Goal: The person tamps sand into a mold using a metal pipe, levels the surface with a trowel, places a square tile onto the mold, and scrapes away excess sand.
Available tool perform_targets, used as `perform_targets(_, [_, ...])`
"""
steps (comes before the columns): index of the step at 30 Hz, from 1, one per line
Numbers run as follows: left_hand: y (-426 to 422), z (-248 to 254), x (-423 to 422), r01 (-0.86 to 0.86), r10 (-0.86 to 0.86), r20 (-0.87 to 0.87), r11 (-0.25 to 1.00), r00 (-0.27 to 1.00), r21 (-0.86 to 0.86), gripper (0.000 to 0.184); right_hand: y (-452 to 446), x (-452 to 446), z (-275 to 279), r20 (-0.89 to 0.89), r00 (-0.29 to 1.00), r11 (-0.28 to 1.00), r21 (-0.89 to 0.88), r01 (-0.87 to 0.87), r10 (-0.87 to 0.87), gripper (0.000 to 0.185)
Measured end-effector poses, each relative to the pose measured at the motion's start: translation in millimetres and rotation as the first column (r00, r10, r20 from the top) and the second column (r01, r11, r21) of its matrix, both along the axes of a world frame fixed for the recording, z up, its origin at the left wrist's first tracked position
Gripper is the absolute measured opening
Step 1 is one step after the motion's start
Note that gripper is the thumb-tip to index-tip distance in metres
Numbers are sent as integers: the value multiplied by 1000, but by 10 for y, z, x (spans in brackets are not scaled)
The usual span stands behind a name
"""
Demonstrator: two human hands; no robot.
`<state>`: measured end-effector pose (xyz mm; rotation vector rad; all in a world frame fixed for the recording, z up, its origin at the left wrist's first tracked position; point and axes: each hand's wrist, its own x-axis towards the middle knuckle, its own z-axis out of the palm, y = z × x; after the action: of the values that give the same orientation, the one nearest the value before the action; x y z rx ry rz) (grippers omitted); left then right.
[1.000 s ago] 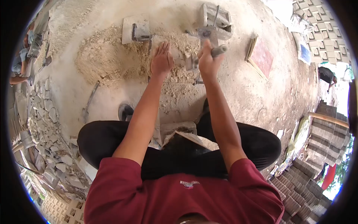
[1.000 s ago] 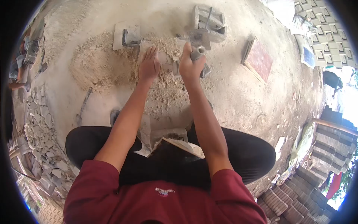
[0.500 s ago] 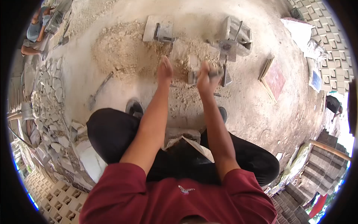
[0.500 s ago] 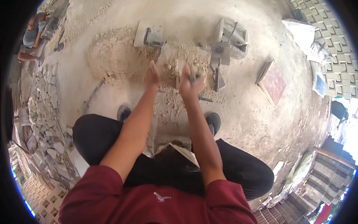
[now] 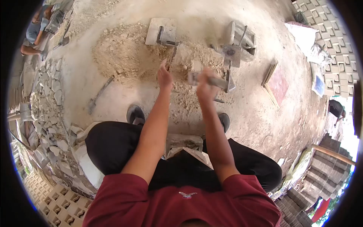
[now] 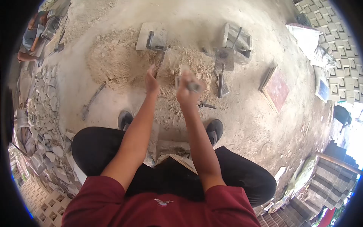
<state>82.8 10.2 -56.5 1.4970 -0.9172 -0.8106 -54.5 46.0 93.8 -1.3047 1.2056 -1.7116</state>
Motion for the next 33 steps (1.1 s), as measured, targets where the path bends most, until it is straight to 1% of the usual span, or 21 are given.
perform_targets(1, [34,-42,15,7,-13,-189,999,982,-31,55,-56,2,-50,-358,934,998,-46,-30,11,46])
perform_targets(3, [41,-90,16,4,-17,-293,999,956,-45,55,-166,10,121,-389,921,1000,-17,-13,6,46])
perform_targets(5, [-45,-15,9,16,-44,-389,997,920,-74,54,-88,99,318,12,999,994,104,-39,38,44])
perform_targets(7, [37,171,-16,-10,-26,-760,999,650,-42,58,-19,274,142,-29,999,998,-58,-28,26,44])
perform_targets(8, [35,235,8,-15,-24,-760,999,650,-44,58,24,332,59,-77,997,976,-215,-30,14,45])
perform_targets(9, [77,250,40,-14,-32,-775,999,631,-52,60,85,295,-5,-398,910,993,74,-93,115,45])
perform_targets(10, [128,264,63,-13,-40,-790,998,611,-60,62,85,380,188,-400,908,991,78,-105,128,45])
perform_targets(12, [127,240,71,-17,-30,-808,999,588,-50,63,-42,558,464,-148,974,977,152,-150,172,44])
perform_targets(14, [78,157,106,-42,-5,-829,999,559,-35,63,-117,552,225,-286,956,983,181,-18,70,43])
perform_targets(16, [133,112,112,-85,18,-880,996,474,-26,64,9,595,134,-15,985,979,-106,-173,172,44])
perform_targets(17, [154,136,119,-83,16,-883,996,468,-26,64,8,629,-111,-238,961,989,78,-129,144,46])
perform_targets(18, [169,167,136,-119,87,-885,992,458,36,63,-37,611,-8,-247,959,989,74,-125,139,46])
perform_targets(20, [27,186,180,-145,133,-885,987,447,75,63,-253,592,243,2,961,937,221,-272,278,39])
perform_targets(22, [-80,33,145,57,67,-709,987,702,149,67,-358,439,429,-233,962,989,81,-124,140,40])
perform_targets(23, [-102,-38,93,58,73,-712,986,698,159,67,-292,378,561,-64,990,991,56,-125,129,40])
perform_targets(24, [-124,-83,13,15,103,-485,972,868,234,67,-225,357,695,109,988,994,30,-110,106,40])
perform_targets(25, [-130,-19,-34,-15,109,-362,967,926,253,68,-292,365,491,40,986,982,-111,-156,161,41])
perform_targets(26, [-133,67,-79,-51,118,-230,960,966,275,69,-407,306,353,32,986,981,-114,-157,161,41])
perform_targets(28, [-53,264,-123,-48,78,-97,960,992,277,66,-597,368,438,-131,991,973,232,18,13,44])
perform_targets(32, [-41,317,-120,-64,30,133,964,991,258,76,-536,213,744,182,972,989,-1,-151,148,42])
perform_targets(33, [-5,315,-118,-54,-4,205,959,979,277,76,-560,210,596,78,994,997,-41,-72,75,41])
